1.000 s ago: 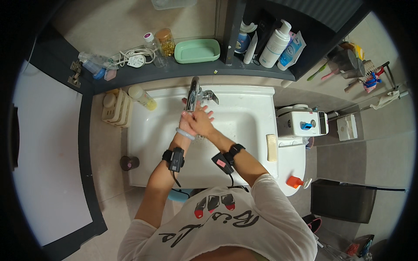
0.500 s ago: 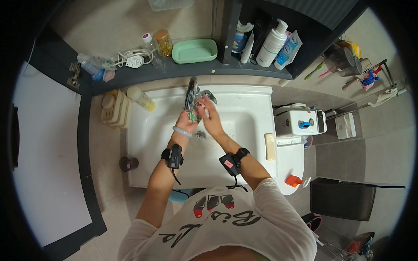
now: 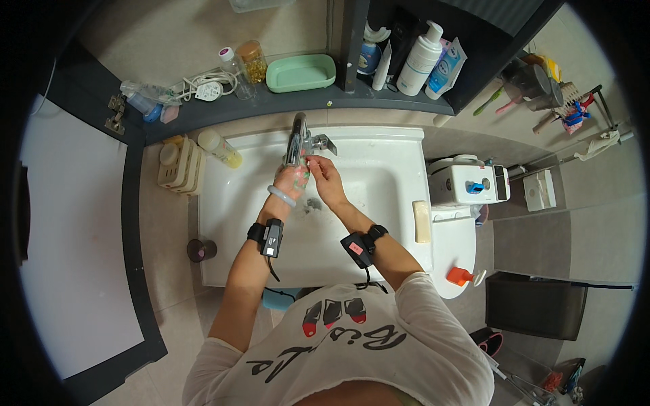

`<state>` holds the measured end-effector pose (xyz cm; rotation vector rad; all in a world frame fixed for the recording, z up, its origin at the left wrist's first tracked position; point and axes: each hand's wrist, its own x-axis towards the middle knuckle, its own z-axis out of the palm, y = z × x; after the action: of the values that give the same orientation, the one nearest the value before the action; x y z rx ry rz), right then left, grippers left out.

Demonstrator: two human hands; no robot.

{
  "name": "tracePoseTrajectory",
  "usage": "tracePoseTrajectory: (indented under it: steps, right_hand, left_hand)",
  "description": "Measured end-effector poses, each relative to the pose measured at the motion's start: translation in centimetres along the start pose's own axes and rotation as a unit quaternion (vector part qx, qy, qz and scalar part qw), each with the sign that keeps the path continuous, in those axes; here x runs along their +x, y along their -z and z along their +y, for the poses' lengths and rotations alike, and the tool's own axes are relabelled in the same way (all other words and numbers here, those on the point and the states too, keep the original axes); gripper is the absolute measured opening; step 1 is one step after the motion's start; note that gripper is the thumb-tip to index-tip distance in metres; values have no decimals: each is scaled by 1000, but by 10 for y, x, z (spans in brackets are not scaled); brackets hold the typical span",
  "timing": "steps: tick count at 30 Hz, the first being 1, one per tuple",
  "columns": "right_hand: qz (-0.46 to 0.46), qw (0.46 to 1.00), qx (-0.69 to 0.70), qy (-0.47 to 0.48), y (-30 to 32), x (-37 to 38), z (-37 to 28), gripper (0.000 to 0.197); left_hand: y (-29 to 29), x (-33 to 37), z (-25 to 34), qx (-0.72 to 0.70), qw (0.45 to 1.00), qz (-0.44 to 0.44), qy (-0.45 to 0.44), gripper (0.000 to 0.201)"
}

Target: The person cleans two cloths by rinsing them under a faucet in a bathroom sink, applying soap from a bar, and scrubbing them together.

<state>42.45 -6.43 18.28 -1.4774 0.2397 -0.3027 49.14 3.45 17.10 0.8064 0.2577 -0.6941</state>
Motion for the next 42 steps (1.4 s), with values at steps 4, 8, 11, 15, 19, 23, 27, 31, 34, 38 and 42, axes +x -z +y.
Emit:
tracePoseTrajectory:
  steps: [4, 8, 11, 15, 19, 23, 27, 31, 34, 38, 42]
  right_hand:
    - [-8, 999, 25, -24, -7, 3, -1, 34]
    - [-52, 996, 21, -64, -9, 1, -7, 37]
    - [-67, 992, 59, -94, -17, 0, -10, 38]
    - [-87, 993, 33, -77, -22, 2, 2, 39]
    - [-56, 998, 0, -41, -38, 5, 15, 38]
    - [5, 1000, -2, 6, -30, 13, 36, 46]
    - [2, 989, 114, -91, -27, 25, 24, 33]
    - [32, 979, 148, -135, -46, 15, 10, 28]
    - [-8, 997, 5, -76, -53, 8, 24, 25]
    - [-22, 948, -256, 186, -55, 4, 2, 31]
    - [-96, 977, -134, -134, -25, 36, -15, 46]
  left_hand:
    - [-7, -1, 3, 18, 999, 37, -5, 14]
    - [-17, -6, 6, 64, 992, 108, -9, 11]
    - [-12, 1, 1, 86, 992, 89, -26, 15]
    - [1, 15, -3, 88, 991, 96, -44, 9]
    - [18, 19, 6, 34, 998, 32, -49, 58]
    - [-34, -18, 14, -120, 991, 52, -30, 55]
    - [-9, -19, -2, -90, 996, -16, 1, 29]
    - [6, -15, -11, -61, 997, 31, -36, 13]
    - [17, 0, -12, -80, 990, 1, -118, 32]
    - [23, 2, -21, -147, 984, -99, 10, 34]
    - [-2, -12, -24, -7, 997, -42, -59, 43]
